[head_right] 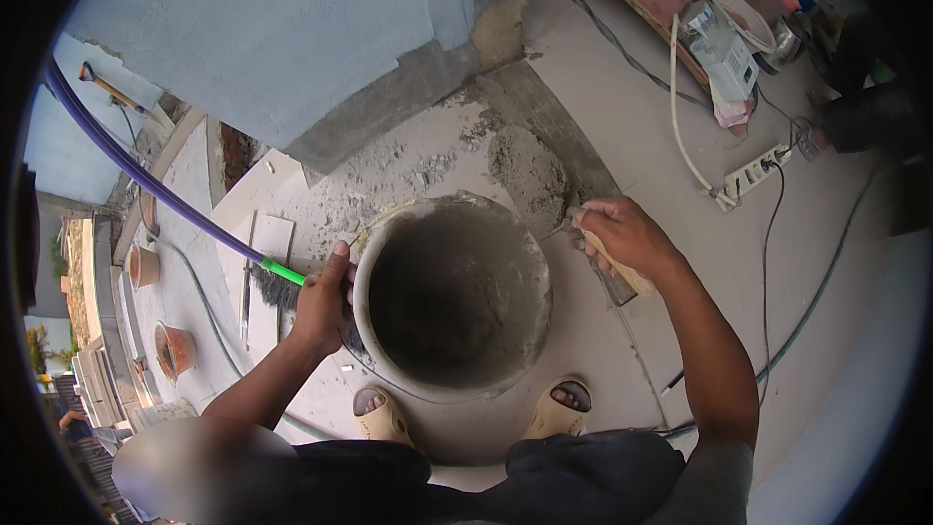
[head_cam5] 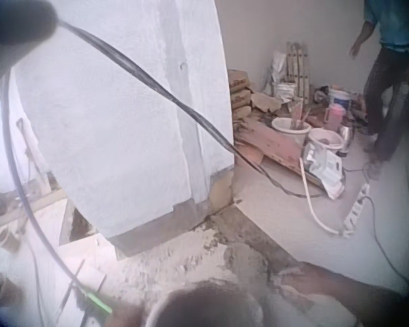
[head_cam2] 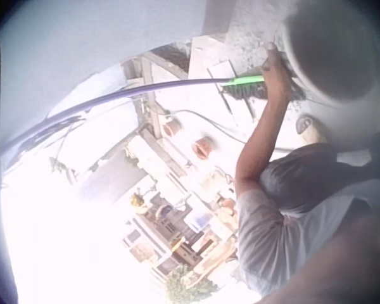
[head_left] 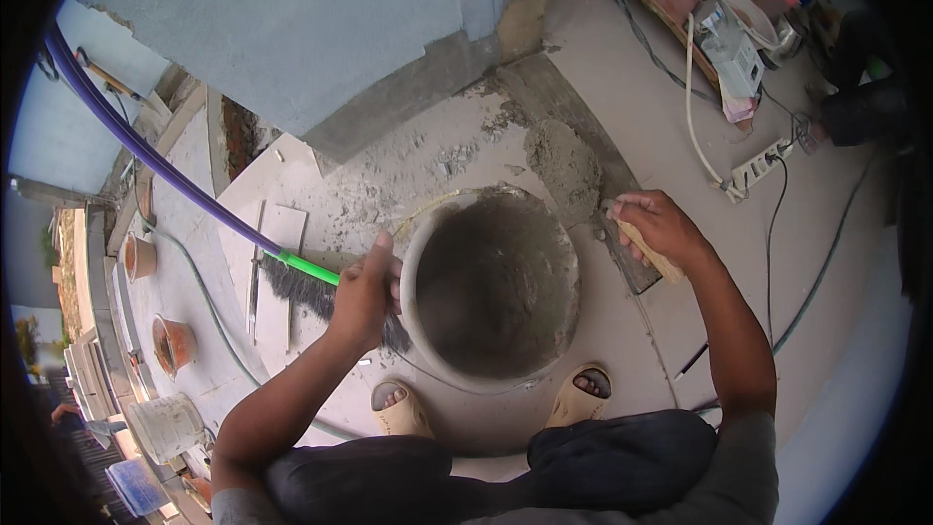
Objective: The person scoops cement from a bucket using a trowel and applies it to the floor tiles. They smooth the cement between the tiles and continue the process, occasionally mixing more cement in the bucket.
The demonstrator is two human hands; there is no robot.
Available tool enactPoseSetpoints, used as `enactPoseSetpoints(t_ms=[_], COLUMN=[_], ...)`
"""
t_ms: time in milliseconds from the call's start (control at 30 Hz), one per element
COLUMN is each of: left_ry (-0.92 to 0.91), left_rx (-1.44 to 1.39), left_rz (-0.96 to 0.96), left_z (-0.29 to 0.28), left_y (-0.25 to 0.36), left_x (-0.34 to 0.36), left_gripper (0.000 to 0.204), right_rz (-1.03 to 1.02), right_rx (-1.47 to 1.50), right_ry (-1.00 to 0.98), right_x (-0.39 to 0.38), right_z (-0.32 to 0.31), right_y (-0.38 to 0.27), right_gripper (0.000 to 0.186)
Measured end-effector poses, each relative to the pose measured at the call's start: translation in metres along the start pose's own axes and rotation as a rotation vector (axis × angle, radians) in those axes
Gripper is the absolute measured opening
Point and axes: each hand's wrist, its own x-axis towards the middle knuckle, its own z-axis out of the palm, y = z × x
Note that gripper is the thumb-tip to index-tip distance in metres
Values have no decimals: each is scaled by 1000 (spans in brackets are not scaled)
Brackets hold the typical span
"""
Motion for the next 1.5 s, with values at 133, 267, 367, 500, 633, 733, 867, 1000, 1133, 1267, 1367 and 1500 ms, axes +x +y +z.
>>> enactPoseSetpoints(t_ms=[133, 267, 367, 500, 633, 733, 867, 1000, 1133, 1267, 1367, 1500], left_ry=[-11, 3, 4, 11, 52, 38, 35, 50, 19, -19, -103, -197], left_rx=[-2, 16, 42, 58, 71, 48, 41, 31, 68, 38, 4, 48], left_rz=[-28, 1, 6, 0, 11, 25, 0, -13, -8, -19, -18, 7], left_z=[3, 2, 6, 13, 11, 8, 11, 14, 23, 15, 11, 21], left_y=[1, -6, -6, -5, -1, -1, 4, 12, 16, 15, 12, 10], left_x=[0, -3, -8, -10, -16, -13, -12, -13, -11, -15, -21, -38], left_gripper=[48, 49, 50, 49, 48, 47, 44, 44, 39, 40, 41, 46], right_rz=[46, -10, -95, -140, -107, -221, -184, -381, -541, -624, -549, -437], right_rx=[-17, -269, -642, -814, -820, -885, -859, -689, -463, -515, -921, -752], right_ry=[156, 418, 572, 580, 502, 596, 539, 601, 446, 47, -94, -348], right_x=[84, 162, 208, 246, 228, 201, 165, 77, -12, -56, -63, -50], right_z=[-15, -7, 8, 26, 42, 42, 31, 34, 16, 31, 66, 99], right_y=[-1, -17, -17, -11, -15, 17, 48, 56, 50, 36, 25, 27], right_gripper=[23, 28, 31, 28, 24, 25, 31, 36, 32, 31, 32, 28])
